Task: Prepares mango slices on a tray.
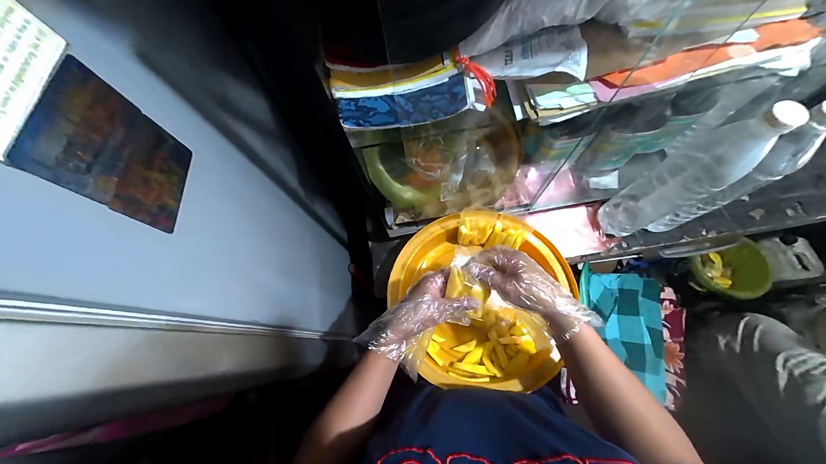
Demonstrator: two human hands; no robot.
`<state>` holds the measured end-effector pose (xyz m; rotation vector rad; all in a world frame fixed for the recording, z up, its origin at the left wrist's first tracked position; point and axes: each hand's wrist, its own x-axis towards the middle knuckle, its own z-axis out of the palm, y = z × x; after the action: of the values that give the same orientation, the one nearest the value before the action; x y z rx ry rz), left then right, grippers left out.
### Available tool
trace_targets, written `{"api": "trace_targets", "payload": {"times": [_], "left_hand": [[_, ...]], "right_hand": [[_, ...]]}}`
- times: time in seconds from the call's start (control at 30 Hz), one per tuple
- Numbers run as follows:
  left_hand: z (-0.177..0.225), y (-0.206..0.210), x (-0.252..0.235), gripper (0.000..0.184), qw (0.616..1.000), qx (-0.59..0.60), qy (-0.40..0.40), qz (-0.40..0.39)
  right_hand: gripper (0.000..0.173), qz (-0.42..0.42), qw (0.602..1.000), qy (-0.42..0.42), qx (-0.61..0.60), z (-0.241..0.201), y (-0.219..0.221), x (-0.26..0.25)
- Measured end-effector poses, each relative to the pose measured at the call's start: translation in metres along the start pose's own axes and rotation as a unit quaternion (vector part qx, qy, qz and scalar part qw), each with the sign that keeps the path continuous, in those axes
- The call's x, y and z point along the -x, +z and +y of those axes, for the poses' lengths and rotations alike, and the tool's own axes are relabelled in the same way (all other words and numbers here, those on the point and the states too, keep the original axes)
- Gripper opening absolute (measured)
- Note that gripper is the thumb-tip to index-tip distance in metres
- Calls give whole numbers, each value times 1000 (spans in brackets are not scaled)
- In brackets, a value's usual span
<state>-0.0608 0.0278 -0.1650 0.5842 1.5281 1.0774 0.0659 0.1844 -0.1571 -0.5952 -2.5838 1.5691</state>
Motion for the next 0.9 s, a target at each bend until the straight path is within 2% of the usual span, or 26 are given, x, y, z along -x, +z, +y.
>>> {"api": "trace_targets", "payload": {"times": [0.2, 0.3, 0.47, 0.6, 0.73, 0.83, 0.9], "left_hand": [[-3, 0, -8, 50, 999, 23, 7, -32], [0, 5, -7, 50, 999, -7, -27, -26], [-4, 4, -5, 37, 999, 4, -30, -31], [-7, 2, -8, 37, 998, -32, -24, -51], [-4, 1, -8, 40, 995, -75, -38, -45], [-4, 3, -6, 42, 994, -94, -34, -41], [-11, 3, -6, 39, 995, -87, -26, -51]], "right_hand": [[15, 61, 998, -27, 3, 2, 1, 2], [13, 71, 997, -27, 12, 2, 6, 5], [9, 0, 999, -17, 42, 2, 3, 0], [10, -84, 993, 37, 70, -1, -7, -2], [22, -79, 996, 37, 12, 7, -5, -5], [12, -45, 999, -24, 2, 10, 10, -7], [13, -44, 998, -34, 9, 11, 20, -6]]}}
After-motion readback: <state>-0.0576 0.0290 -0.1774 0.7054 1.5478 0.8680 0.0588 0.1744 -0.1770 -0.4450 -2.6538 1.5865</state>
